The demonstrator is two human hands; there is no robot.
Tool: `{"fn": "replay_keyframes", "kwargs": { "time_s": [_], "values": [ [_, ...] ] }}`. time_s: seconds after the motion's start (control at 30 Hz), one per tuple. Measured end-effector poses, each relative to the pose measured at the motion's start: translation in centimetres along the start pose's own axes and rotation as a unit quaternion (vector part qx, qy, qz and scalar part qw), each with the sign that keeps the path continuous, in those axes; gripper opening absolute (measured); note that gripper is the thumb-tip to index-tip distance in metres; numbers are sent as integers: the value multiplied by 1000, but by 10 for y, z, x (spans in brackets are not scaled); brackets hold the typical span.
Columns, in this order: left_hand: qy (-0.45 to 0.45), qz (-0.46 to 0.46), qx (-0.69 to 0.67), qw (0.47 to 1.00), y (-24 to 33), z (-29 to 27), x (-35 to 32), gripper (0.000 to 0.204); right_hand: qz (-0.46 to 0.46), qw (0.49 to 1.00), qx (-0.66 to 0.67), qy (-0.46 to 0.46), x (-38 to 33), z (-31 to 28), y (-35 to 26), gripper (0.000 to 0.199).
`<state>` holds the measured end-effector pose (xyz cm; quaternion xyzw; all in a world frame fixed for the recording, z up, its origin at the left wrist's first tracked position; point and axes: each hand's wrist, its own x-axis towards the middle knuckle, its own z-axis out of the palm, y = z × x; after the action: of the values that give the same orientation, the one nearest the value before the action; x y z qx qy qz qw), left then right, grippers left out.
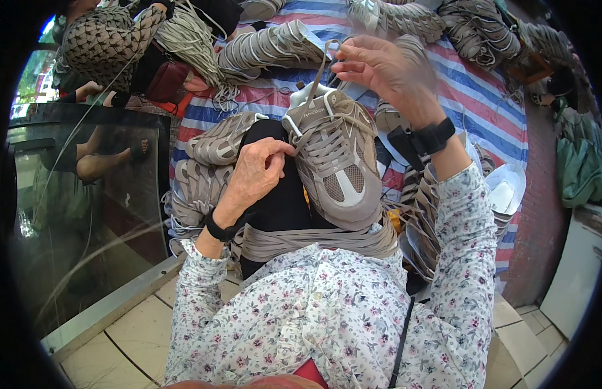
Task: Lacing and threading shoelaces into shoes in a manufacturing environment.
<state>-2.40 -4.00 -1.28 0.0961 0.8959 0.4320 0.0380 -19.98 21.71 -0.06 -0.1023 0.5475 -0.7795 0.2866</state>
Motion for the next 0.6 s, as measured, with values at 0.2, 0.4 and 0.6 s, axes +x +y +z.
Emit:
{"fn": "replay_keyframes", "kwargs": {
  "time_s": [0.2, 0.4, 0.6],
  "values": [
    [-90, -72, -145, 983, 31, -36, 16, 13, -15, 983, 183, -2, 1, 4, 11, 19],
    [-104, -103, -260, 954, 3, -29, 35, 22, 0, 960, 272, -66, 9, 9, 13, 18],
    [37, -46, -29, 998, 10, -18, 40, 17, -4, 961, 273, -44, 6, -8, 20, 17]
  ]
}}
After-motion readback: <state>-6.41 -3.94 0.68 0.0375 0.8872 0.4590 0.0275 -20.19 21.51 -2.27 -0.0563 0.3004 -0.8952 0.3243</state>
